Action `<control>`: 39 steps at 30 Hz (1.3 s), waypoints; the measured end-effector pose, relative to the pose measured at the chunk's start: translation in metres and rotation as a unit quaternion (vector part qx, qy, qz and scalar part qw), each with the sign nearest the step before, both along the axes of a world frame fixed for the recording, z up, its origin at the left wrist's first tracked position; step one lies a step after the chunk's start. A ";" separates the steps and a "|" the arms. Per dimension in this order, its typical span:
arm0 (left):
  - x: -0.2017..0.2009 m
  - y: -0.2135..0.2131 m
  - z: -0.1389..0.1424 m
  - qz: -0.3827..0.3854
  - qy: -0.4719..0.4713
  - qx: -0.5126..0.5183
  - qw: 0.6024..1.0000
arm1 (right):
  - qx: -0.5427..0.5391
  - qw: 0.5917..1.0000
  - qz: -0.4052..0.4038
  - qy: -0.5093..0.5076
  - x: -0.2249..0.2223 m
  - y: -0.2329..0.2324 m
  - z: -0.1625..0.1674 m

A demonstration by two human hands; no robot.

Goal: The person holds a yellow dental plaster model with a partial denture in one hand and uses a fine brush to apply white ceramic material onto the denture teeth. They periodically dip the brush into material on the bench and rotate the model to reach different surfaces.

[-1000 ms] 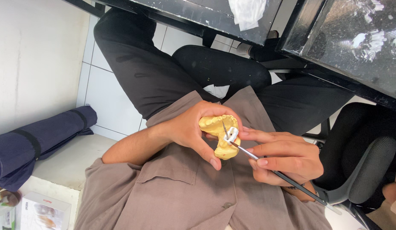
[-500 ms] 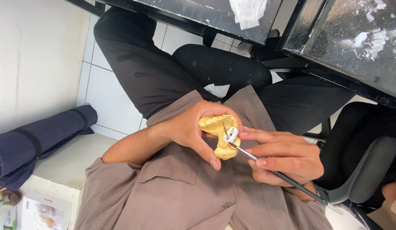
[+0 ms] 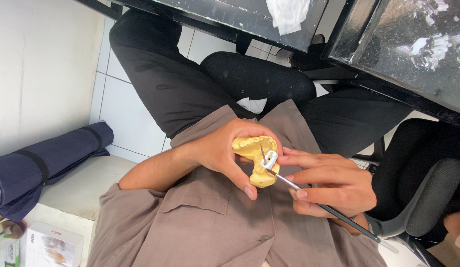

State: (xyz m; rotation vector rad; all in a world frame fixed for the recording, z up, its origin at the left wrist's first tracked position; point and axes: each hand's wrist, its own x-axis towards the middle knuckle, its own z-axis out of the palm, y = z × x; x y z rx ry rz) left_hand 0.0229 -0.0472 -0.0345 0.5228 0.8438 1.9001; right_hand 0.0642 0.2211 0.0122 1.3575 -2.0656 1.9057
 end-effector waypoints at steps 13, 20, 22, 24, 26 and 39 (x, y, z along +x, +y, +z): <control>0.008 0.016 0.021 0.196 0.131 -0.199 0.951 | -0.222 0.874 -0.358 -0.241 0.026 -0.012 -0.025; 0.008 0.030 0.018 0.224 0.119 -0.110 0.961 | -0.118 0.916 -0.322 -0.209 0.008 -0.027 -0.042; 0.008 0.026 0.013 0.193 0.060 -0.039 0.979 | -0.117 0.907 -0.339 -0.221 0.005 -0.023 -0.043; 0.007 0.024 0.010 0.172 -0.001 -0.058 0.983 | -0.121 0.908 -0.329 -0.227 0.004 -0.015 -0.043; 0.008 0.022 0.008 0.164 -0.026 -0.071 0.984 | -0.133 0.913 -0.304 -0.235 0.003 -0.009 -0.043; -0.016 0.028 0.000 0.225 -0.055 -0.082 0.969 | -0.234 0.881 -0.368 -0.183 -0.033 0.065 -0.004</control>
